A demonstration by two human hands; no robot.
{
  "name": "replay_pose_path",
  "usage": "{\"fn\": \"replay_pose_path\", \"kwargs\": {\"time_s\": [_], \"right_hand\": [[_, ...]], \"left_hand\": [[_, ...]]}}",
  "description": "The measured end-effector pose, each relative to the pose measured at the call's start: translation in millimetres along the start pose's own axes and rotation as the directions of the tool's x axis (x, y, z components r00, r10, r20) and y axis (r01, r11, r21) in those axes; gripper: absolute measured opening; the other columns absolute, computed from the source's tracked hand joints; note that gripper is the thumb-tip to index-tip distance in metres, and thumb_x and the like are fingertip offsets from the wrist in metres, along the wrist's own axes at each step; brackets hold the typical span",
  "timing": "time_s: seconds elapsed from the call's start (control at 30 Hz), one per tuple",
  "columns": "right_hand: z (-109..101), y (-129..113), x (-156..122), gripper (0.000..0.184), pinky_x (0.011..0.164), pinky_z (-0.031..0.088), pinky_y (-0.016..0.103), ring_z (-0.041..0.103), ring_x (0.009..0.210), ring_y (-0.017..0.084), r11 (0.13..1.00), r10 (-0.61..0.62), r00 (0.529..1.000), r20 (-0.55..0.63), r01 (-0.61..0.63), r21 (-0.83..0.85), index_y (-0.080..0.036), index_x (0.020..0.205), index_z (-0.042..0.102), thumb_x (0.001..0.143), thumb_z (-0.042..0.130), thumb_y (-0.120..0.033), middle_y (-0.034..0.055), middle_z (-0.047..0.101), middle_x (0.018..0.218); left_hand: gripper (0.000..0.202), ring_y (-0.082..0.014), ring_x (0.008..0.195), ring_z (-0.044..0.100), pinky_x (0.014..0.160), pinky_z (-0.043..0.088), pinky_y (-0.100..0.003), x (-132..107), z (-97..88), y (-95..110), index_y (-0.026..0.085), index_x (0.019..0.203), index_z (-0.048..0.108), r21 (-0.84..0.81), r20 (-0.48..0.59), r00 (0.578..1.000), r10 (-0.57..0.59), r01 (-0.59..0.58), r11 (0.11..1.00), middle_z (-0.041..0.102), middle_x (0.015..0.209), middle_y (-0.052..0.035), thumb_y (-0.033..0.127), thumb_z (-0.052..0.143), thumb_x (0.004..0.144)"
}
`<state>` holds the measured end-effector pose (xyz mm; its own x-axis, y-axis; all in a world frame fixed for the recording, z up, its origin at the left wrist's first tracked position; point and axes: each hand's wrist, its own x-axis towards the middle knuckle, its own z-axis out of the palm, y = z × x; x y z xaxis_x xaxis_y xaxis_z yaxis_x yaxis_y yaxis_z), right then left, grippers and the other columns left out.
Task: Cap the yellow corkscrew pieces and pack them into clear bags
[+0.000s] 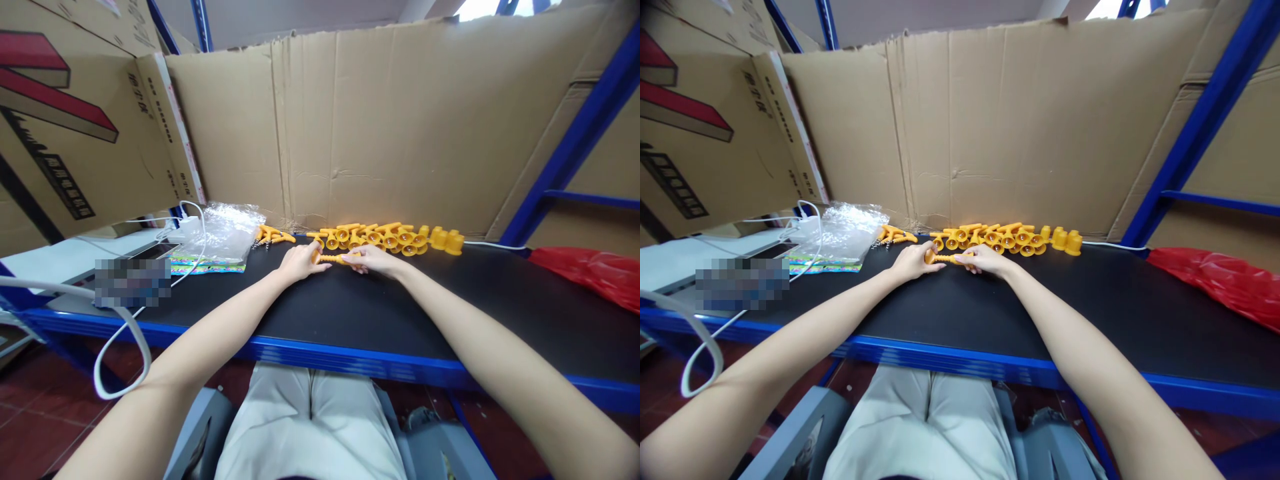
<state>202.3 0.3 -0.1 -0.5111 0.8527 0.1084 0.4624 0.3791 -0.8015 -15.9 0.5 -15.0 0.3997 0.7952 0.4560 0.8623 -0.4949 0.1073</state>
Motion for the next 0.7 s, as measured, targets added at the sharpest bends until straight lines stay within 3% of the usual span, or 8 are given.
{"fn": "replay_pose_path", "kwargs": {"time_s": [0.17,0.3,0.4,0.53,0.7], "right_hand": [[-2,5,0,0.041,0.061,0.042,0.027,0.055,0.064,0.013,0.988,-0.121,0.988,-0.099,0.111,-0.106,-0.014,0.092,0.058,0.064,0.065,-0.043,0.0035,0.060,0.077],[1,6,1,0.035,0.065,0.041,0.029,0.053,0.067,0.014,0.947,-0.228,0.961,-0.159,0.181,-0.265,-0.014,0.090,0.060,0.070,0.059,-0.043,0.0043,0.060,0.080],[5,3,0,0.037,0.061,0.038,0.027,0.050,0.063,0.013,0.948,-0.215,0.962,-0.168,0.164,-0.274,-0.013,0.086,0.061,0.071,0.057,-0.046,0.0037,0.059,0.075],[9,-1,0,0.039,0.053,0.033,0.024,0.044,0.055,0.010,0.983,-0.098,0.977,-0.191,0.065,-0.173,-0.013,0.073,0.058,0.068,0.057,-0.052,0.0013,0.054,0.063],[9,-3,0,0.036,0.044,0.023,0.021,0.032,0.045,0.005,0.985,0.043,0.995,-0.092,-0.026,0.173,-0.015,0.060,0.049,0.068,0.060,-0.048,-0.0034,0.043,0.051]], "left_hand": [[0.048,-0.0183,0.070,0.060,0.060,0.039,-0.024,2,1.4,-2,0.024,0.099,0.052,-0.009,-0.003,0.999,-0.043,0.043,0.999,0.062,0.075,-0.0008,0.061,0.053,0.069],[0.048,-0.0186,0.071,0.060,0.060,0.040,-0.024,2,3.4,-3,0.024,0.099,0.052,-0.011,-0.003,0.998,-0.061,0.061,0.998,0.063,0.077,-0.0012,0.061,0.053,0.068],[0.047,-0.0187,0.071,0.060,0.061,0.040,-0.024,1,3.2,-3,0.024,0.100,0.052,0.002,-0.001,0.998,-0.060,0.060,0.998,0.063,0.076,-0.0010,0.060,0.053,0.069],[0.046,-0.0181,0.072,0.060,0.062,0.040,-0.024,0,0.0,-2,0.024,0.101,0.051,0.014,-0.014,0.999,-0.034,0.035,0.999,0.063,0.077,-0.0007,0.057,0.054,0.070],[0.045,-0.0175,0.073,0.060,0.061,0.039,-0.023,-1,-4.5,3,0.023,0.100,0.051,0.005,-0.043,0.999,-0.010,0.010,1.000,0.062,0.077,-0.0005,0.056,0.054,0.071]]}}
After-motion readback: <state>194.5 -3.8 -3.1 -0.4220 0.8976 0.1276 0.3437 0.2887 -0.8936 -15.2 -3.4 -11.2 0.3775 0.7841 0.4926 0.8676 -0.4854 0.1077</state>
